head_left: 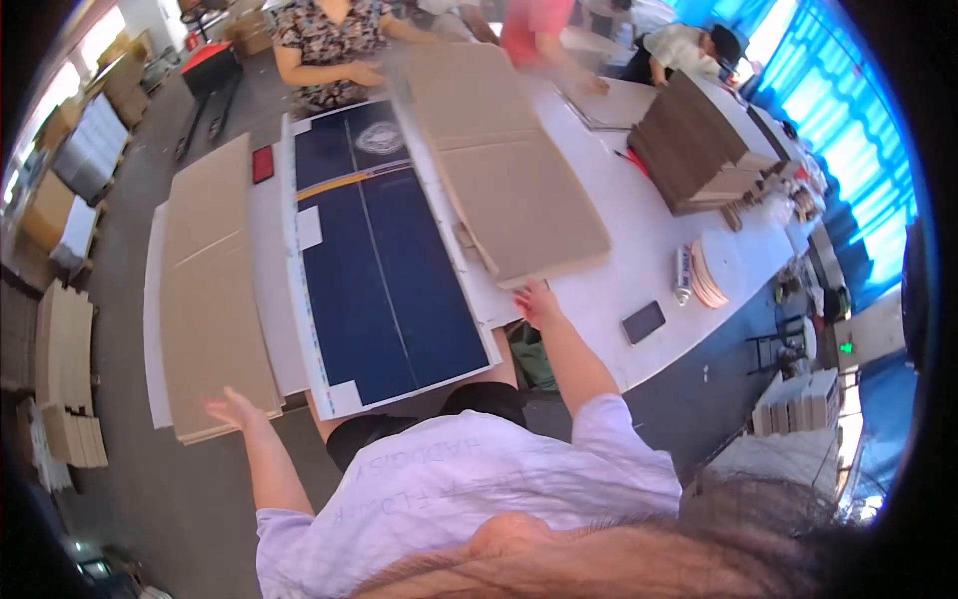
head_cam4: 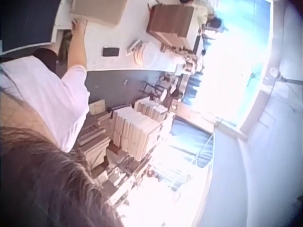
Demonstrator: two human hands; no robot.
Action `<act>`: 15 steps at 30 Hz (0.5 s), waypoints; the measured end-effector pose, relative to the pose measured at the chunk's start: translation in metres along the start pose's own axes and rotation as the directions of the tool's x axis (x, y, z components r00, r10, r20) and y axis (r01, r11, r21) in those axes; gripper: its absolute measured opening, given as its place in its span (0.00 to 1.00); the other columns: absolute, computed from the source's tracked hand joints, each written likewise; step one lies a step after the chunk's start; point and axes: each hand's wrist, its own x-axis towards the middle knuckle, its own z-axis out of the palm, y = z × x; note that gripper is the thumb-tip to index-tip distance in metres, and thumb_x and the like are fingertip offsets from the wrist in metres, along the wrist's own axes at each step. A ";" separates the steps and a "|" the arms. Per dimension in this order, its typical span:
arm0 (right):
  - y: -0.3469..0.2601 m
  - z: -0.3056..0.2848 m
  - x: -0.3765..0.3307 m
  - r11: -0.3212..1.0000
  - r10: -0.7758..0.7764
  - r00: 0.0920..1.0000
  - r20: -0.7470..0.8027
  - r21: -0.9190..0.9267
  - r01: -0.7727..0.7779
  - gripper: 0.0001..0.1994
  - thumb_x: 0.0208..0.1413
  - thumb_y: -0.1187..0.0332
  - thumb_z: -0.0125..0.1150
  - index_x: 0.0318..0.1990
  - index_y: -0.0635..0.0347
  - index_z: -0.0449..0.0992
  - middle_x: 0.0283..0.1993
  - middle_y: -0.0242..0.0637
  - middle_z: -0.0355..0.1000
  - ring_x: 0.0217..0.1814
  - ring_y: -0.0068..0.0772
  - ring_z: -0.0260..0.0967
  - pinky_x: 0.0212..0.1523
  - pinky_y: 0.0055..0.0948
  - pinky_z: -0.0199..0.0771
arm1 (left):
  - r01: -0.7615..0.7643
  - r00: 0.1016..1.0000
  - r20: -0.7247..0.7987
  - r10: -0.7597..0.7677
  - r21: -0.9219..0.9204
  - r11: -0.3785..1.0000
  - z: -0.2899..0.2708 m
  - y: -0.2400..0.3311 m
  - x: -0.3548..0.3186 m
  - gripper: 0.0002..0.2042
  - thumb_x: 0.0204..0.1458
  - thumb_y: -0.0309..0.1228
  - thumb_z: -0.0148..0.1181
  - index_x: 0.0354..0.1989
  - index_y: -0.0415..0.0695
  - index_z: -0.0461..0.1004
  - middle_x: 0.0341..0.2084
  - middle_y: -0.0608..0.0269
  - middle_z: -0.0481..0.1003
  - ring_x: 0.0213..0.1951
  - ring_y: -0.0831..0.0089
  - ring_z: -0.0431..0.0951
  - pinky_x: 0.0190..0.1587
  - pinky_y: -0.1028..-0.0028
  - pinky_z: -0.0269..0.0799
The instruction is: Assembling and folding cardboard packaging components on a factory workbench.
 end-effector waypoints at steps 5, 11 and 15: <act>-0.025 0.013 0.003 0.988 0.144 0.975 -0.171 0.080 -0.132 0.14 0.57 0.54 0.59 0.38 0.54 0.69 0.25 0.34 0.69 0.19 0.24 0.64 0.12 0.19 0.57 | 0.468 0.565 0.773 -0.289 -0.011 0.884 0.135 0.059 -0.121 0.20 0.56 0.31 0.52 0.57 0.46 0.62 0.45 0.60 0.71 0.44 0.72 0.72 0.44 0.71 0.69; -0.049 0.013 -0.007 0.978 -0.204 0.968 -0.150 0.021 0.209 0.10 0.57 0.60 0.59 0.33 0.54 0.68 0.20 0.30 0.65 0.15 0.21 0.60 0.12 0.20 0.54 | 0.680 -0.304 0.834 -0.461 0.529 0.508 0.244 0.099 -0.263 0.25 0.58 0.39 0.53 0.61 0.48 0.56 0.51 0.57 0.67 0.46 0.64 0.72 0.44 0.66 0.71; -0.076 0.030 -0.054 0.897 -0.441 0.896 -0.048 -0.055 0.438 0.10 0.56 0.64 0.59 0.31 0.58 0.68 0.22 0.31 0.67 0.18 0.21 0.64 0.16 0.21 0.59 | 0.711 -0.364 0.817 -0.447 0.554 0.433 0.298 0.143 -0.309 0.36 0.53 0.40 0.60 0.66 0.55 0.43 0.54 0.57 0.62 0.48 0.60 0.71 0.45 0.58 0.71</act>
